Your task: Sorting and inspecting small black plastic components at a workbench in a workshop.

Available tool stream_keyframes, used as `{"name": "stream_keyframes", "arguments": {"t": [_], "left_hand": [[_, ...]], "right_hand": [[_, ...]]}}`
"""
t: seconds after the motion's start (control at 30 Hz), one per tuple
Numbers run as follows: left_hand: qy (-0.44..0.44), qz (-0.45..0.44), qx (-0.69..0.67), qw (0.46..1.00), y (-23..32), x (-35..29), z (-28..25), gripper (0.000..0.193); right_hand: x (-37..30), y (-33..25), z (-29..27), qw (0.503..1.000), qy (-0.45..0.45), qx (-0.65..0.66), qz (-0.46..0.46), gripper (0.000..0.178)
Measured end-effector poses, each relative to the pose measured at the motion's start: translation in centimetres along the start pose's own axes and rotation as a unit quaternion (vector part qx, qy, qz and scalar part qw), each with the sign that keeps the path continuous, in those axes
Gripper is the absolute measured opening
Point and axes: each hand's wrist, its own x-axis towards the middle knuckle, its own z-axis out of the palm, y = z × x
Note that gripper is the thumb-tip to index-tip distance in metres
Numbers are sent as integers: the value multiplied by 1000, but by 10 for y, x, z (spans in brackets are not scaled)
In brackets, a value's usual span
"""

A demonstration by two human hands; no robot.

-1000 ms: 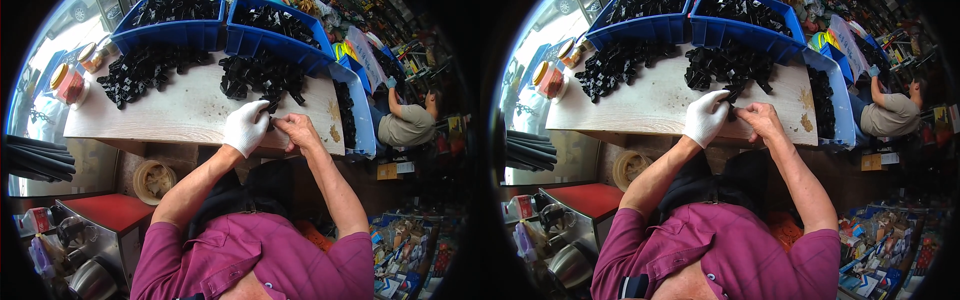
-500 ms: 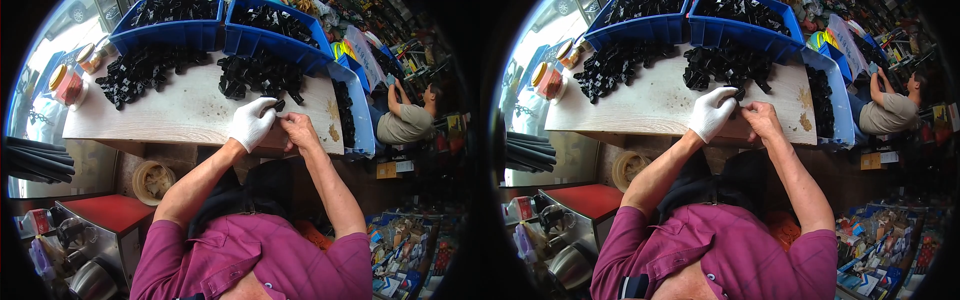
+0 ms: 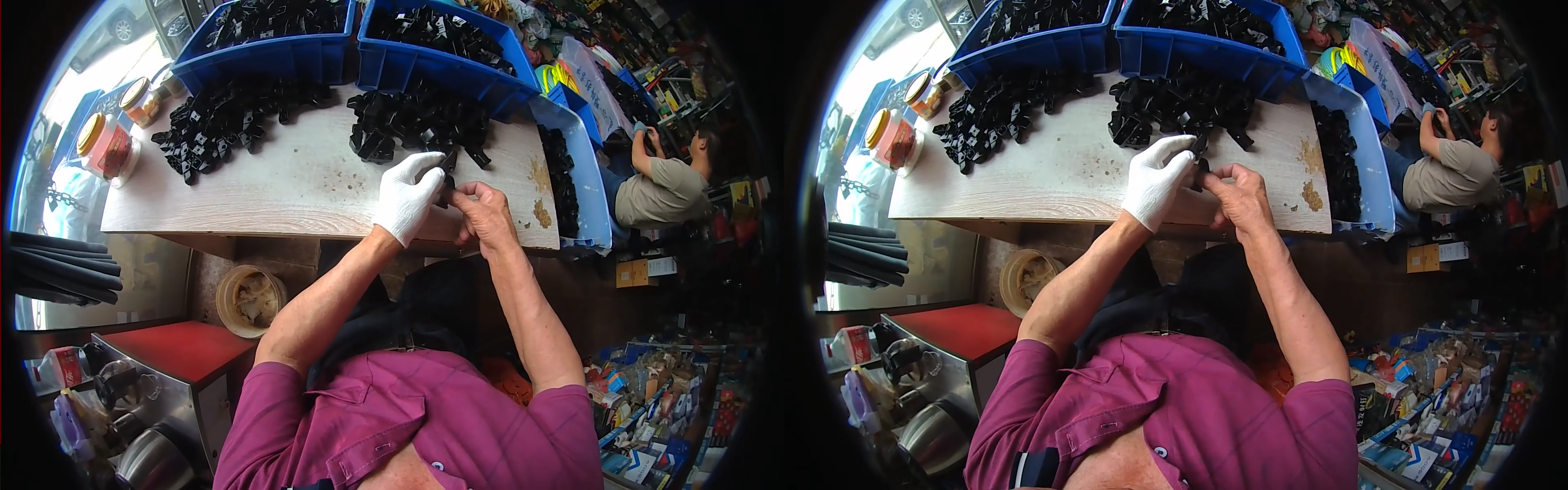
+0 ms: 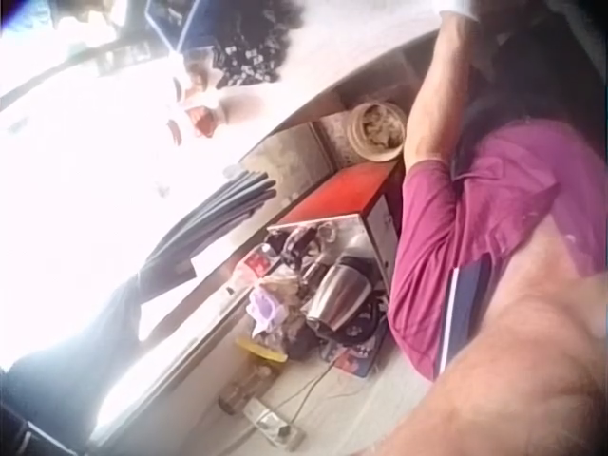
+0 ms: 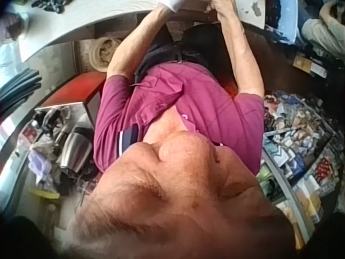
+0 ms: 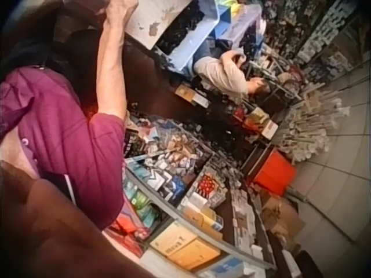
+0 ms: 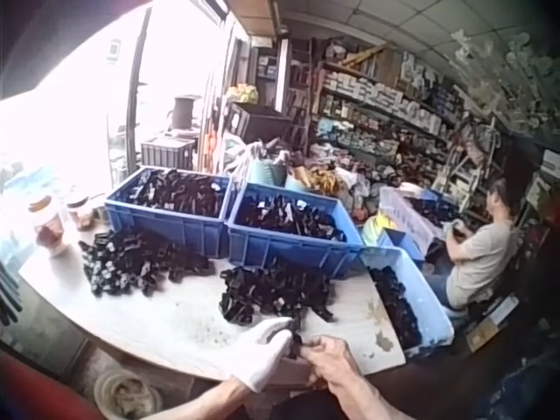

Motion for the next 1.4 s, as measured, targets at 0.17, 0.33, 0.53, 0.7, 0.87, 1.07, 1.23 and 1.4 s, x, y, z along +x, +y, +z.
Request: {"name": "stream_keyframes", "arguments": {"t": [0.17, 0.33, 0.53, 0.7, 0.87, 1.07, 1.23, 1.4], "left_hand": [[-34, -4, 11, 999, 1, -2, 1, 31], [22, -13, -17, 1000, 2, -2, -3, 31], [-37, 25, 78, 996, -1, -1, 6, 31], [-44, -42, -52, 997, -11, 2, 9, 33], [-79, -48, 69, 993, 4, -2, 1, 30], [-99, 217, 315, 919, 3, 4, -25, 28], [-116, 273, 421, 857, 7, 7, -36, 23], [-133, 264, 437, 850, 5, 11, -39, 26]], "right_hand": [[-3, -8, -1, 999, -34, 18, 3, 50], [-8, -7, 2, 998, 1, 65, -18, 59], [-4, 6, -1, 988, 32, 134, -68, 48], [-3, 6, 0, 987, 30, 131, -88, 43], [-3, 3, -3, 993, 0, 102, -63, 51], [-6, -8, 4, 1000, -19, 24, -8, 60], [-4, -10, 12, 999, 14, -29, -21, 33], [-3, -10, 13, 999, 15, -36, -9, 33]]}}
